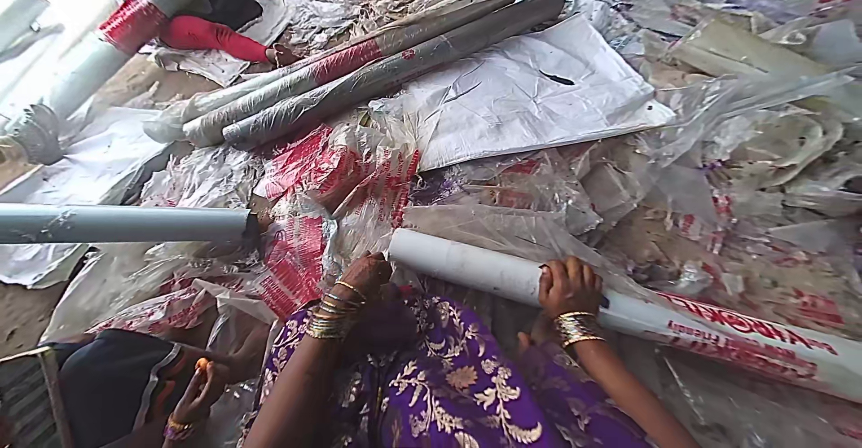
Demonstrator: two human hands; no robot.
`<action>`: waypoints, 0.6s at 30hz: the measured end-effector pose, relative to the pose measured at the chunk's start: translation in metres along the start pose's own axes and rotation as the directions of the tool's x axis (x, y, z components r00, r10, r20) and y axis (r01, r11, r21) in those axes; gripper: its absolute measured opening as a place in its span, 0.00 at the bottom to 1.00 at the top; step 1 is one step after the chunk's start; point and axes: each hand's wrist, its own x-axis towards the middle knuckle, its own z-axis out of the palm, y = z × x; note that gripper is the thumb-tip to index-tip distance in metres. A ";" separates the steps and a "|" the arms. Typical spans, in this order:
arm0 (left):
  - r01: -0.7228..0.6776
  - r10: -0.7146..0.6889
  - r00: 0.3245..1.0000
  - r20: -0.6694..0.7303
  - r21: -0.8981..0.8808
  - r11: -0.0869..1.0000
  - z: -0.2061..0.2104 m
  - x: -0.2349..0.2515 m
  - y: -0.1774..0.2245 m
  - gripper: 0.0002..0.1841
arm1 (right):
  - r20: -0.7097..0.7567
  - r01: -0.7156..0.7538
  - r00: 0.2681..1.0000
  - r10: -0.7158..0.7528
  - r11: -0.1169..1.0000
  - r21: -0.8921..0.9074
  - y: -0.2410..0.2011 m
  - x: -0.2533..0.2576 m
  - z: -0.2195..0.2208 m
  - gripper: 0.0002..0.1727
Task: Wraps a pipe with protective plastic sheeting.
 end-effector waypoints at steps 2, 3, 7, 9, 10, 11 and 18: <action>0.018 -0.018 0.992 0.126 0.002 1.000 0.000 -0.018 -0.002 0.11 | 0.027 0.000 1.000 0.000 1.000 0.007 -0.001 0.003 -0.002 0.25; 0.014 -0.013 0.991 0.132 -0.011 1.000 -0.002 -0.025 -0.004 0.12 | 0.032 0.005 0.999 -0.005 1.000 0.009 -0.001 0.005 -0.003 0.25; -0.124 0.103 0.979 -0.174 -0.114 0.986 -0.002 -0.028 -0.018 0.09 | 0.071 0.006 0.997 -0.008 1.000 0.016 -0.002 0.008 -0.005 0.24; -0.243 0.161 0.918 -0.363 -0.192 0.951 0.002 -0.019 -0.020 0.10 | 0.096 -0.002 0.995 0.000 1.000 0.022 -0.001 0.014 -0.007 0.23; -0.297 0.168 0.887 -0.430 -0.254 0.920 0.007 -0.013 -0.023 0.11 | 0.125 -0.013 0.992 0.009 1.000 0.027 -0.001 0.017 -0.008 0.22; -0.344 0.153 0.864 -0.479 -0.342 0.875 0.013 -0.007 -0.026 0.13 | 0.162 -0.024 0.987 0.019 0.999 0.032 0.000 0.021 -0.009 0.21; -0.317 -0.193 0.723 -0.664 -0.566 0.761 0.015 0.010 -0.016 0.13 | 0.217 -0.047 0.976 0.034 0.997 0.055 0.005 0.034 -0.006 0.19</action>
